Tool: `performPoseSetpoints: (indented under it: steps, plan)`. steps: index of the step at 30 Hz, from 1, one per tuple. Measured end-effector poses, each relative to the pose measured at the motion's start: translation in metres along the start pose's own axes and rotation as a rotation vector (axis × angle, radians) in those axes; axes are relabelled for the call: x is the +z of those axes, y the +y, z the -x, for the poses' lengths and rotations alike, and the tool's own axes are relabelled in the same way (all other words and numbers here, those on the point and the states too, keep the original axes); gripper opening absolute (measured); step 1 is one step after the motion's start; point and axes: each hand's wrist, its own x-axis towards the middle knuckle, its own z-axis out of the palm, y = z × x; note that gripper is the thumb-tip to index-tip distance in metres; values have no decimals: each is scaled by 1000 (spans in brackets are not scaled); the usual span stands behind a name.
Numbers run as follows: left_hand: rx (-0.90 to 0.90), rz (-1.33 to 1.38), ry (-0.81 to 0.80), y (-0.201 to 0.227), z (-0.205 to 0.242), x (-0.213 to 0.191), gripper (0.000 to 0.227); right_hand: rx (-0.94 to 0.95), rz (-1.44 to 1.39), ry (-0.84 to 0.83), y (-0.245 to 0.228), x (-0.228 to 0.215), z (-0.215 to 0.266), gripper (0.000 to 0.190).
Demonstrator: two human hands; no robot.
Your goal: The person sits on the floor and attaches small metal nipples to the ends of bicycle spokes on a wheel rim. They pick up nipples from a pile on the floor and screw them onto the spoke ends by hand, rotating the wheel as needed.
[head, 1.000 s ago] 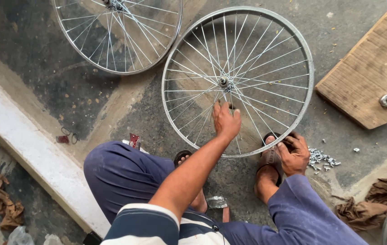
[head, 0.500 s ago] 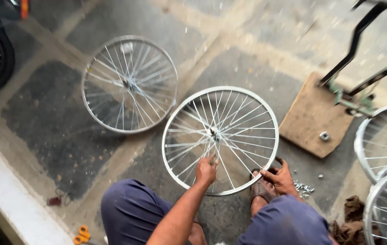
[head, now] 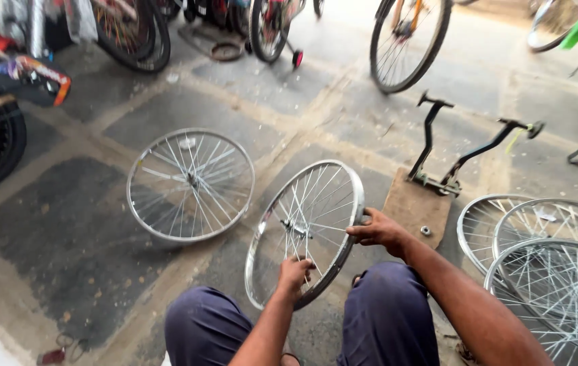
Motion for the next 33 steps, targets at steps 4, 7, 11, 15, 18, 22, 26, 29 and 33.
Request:
performPoseSetpoints:
  steps: [4, 7, 11, 15, 18, 22, 26, 29, 33]
  plan:
    - [-1, 234, -17, 22, 31, -13, 32, -32, 69, -86, -31, 25, 23, 84]
    - [-81, 64, -109, 29, 61, -14, 28, -27, 124, -144, -37, 40, 37, 84]
    - [-86, 288, -328, 36, 90, -26, 24, -67, 244, -187, -47, 57, 51, 87]
    - [-17, 341, -411, 38, 104, -32, 23, -93, 421, -171, -68, 73, 77, 97]
    - [-10, 300, -372, 40, 115, -34, 25, -236, 924, 69, -81, 79, 110, 89]
    - [-49, 408, -365, 46, 127, -27, 23, -500, 589, 291, -65, 64, 169, 68]
    - [-5, 361, -355, 31, 133, -30, 23, -436, 314, 456, 2, 31, 196, 54]
    - [14, 283, -285, 17, 130, -27, 20, -334, 161, 580, 87, 4, 179, 46]
    - [44, 307, -191, 12, 129, -25, 12, -118, 323, 758, 247, -19, 146, 45]
